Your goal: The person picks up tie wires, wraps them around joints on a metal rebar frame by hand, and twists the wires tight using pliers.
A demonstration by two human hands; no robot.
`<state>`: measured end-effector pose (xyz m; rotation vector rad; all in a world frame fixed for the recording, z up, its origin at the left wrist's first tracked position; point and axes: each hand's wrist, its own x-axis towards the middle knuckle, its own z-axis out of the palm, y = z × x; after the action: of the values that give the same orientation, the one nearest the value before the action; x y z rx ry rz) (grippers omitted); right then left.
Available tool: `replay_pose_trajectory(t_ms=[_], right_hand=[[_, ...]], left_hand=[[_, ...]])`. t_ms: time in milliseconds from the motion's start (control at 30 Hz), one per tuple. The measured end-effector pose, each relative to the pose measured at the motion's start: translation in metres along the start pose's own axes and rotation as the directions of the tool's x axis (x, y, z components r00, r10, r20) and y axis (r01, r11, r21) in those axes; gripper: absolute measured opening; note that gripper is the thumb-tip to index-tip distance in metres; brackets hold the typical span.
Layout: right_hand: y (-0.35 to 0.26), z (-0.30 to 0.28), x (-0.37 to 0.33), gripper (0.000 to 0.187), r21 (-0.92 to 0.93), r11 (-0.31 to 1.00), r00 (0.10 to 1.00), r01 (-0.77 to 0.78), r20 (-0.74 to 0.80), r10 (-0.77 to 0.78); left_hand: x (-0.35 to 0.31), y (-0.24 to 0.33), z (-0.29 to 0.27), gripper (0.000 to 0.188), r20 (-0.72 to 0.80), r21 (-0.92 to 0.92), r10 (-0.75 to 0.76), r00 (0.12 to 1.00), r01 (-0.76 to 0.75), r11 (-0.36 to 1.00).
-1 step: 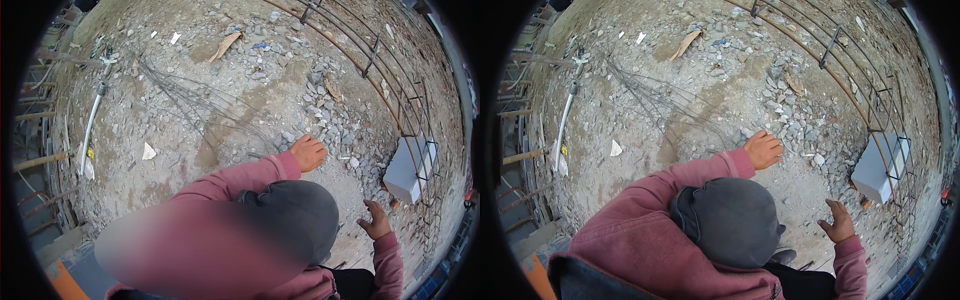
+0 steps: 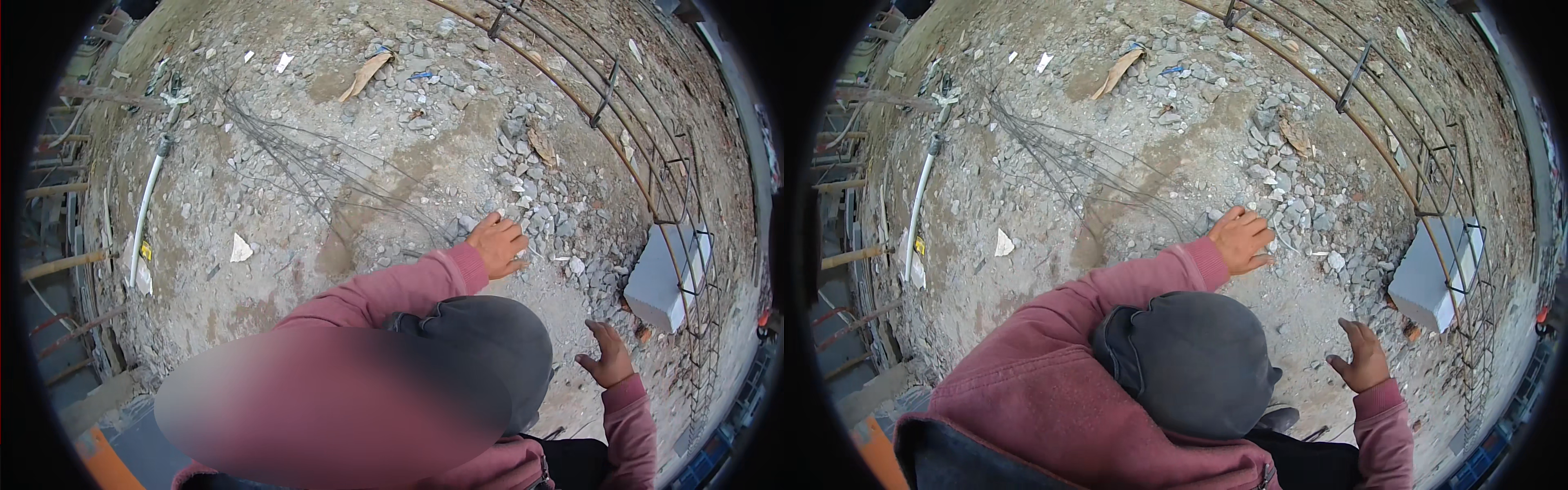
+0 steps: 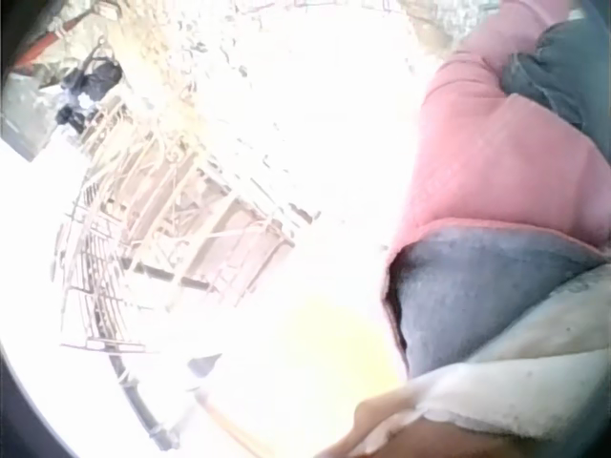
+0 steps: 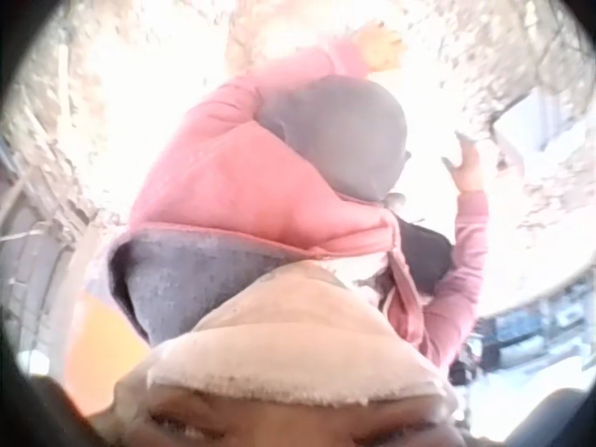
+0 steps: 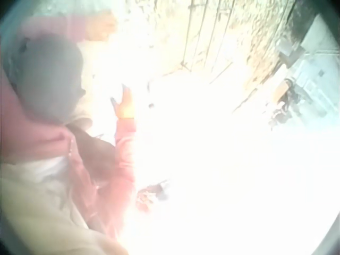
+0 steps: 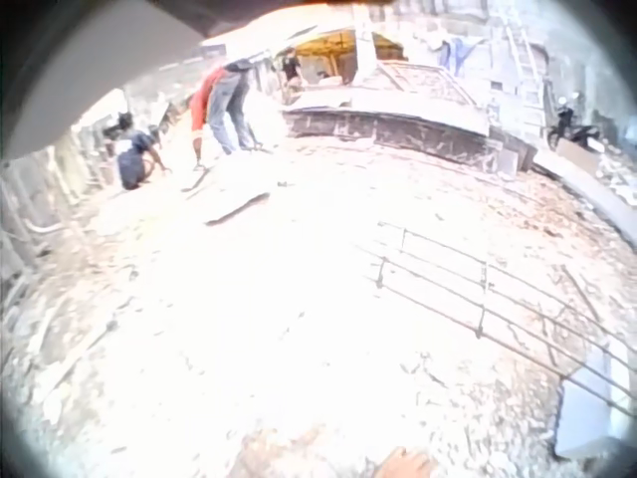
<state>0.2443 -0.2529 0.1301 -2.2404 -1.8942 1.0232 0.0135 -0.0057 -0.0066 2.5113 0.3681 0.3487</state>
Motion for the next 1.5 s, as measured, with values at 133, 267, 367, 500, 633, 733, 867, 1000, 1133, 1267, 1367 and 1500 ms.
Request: replay_pose_trajectory(t_ms=[133, 267, 367, 500, 633, 733, 867, 1000, 1133, 1267, 1367, 1500], right_hand=[[-0.031, -0.005, 0.049, 0.059, 0.112, 0.991, 0.996, -0.073, -0.049, 0.079], [-0.036, 0.011, 0.074, 0.056, 0.036, 0.999, 0.998, -0.039, -0.046, 0.041], [-0.048, 0.04, 0.095, 0.055, 0.046, 0.999, 1.0, -0.001, -0.012, 0.002], [-0.072, 0.064, 0.116, 0.037, 0.81, 0.545, 0.95, -0.217, 0.047, 0.308], [-0.06, 0.045, 0.103, 0.014, 0.83, 0.531, 0.936, -0.17, -0.033, 0.35], [-0.011, 0.004, 0.058, 0.011, 0.76, 0.619, 0.933, -0.199, -0.047, 0.358], [0.08, -0.084, -0.064, 0.015, 0.868, 0.311, 0.653, -0.388, 0.02, 0.757], [0.126, -0.137, -0.232, 0.014, 0.954, 0.248, 0.487, -0.169, -0.138, 0.862], [0.158, -0.127, -0.348, 0.014, 0.948, 0.208, 0.565, -0.24, -0.038, 0.824], [0.173, -0.105, -0.378, 0.012, 0.704, 0.212, 0.201, 0.678, -0.454, 0.868], [0.128, -0.122, -0.334, 0.01, 0.522, 0.194, 0.354, 0.831, -0.764, 0.54], [0.017, -0.132, -0.219, 0.018, 0.589, 0.171, 0.478, 0.79, -0.766, 0.429]], left_hand=[[-0.039, -0.045, -0.001, 0.025, -0.045, 0.259, -0.086, 0.995, 0.095, 0.961], [-0.068, -0.051, 0.023, 0.016, 0.101, 0.152, -0.048, 0.994, 0.032, 0.988], [-0.051, -0.015, 0.038, 0.01, -0.119, -0.029, 0.022, 0.993, -0.026, 0.999], [-0.016, 0.028, 0.029, 0.019, -0.384, -0.172, 0.05, 0.922, -0.124, 0.977], [-0.006, 0.027, 0.009, 0.026, -0.404, -0.227, 0.091, 0.91, -0.197, 0.954], [-0.017, -0.003, -0.01, 0.025, -0.319, -0.072, 0.146, 0.937, -0.177, 0.982], [-0.038, -0.038, -0.032, 0.022, -0.228, 0.056, 0.082, 0.97, -0.071, 0.996], [-0.031, -0.043, -0.034, 0.022, -0.173, 0.002, 0.08, 0.982, -0.081, 0.997], [0.001, -0.038, -0.031, 0.022, -0.083, 0.012, 0.145, 0.986, -0.145, 0.989], [0.058, -0.014, -0.063, 0.039, -0.179, 0.163, 0.269, 0.946, -0.241, 0.957], [0.141, 0.005, -0.111, 0.052, -0.526, 0.361, 0.171, 0.833, 0.037, 0.932], [0.243, 0.019, -0.149, 0.046, -0.116, 0.355, -0.489, 0.865, 0.495, 0.793]])
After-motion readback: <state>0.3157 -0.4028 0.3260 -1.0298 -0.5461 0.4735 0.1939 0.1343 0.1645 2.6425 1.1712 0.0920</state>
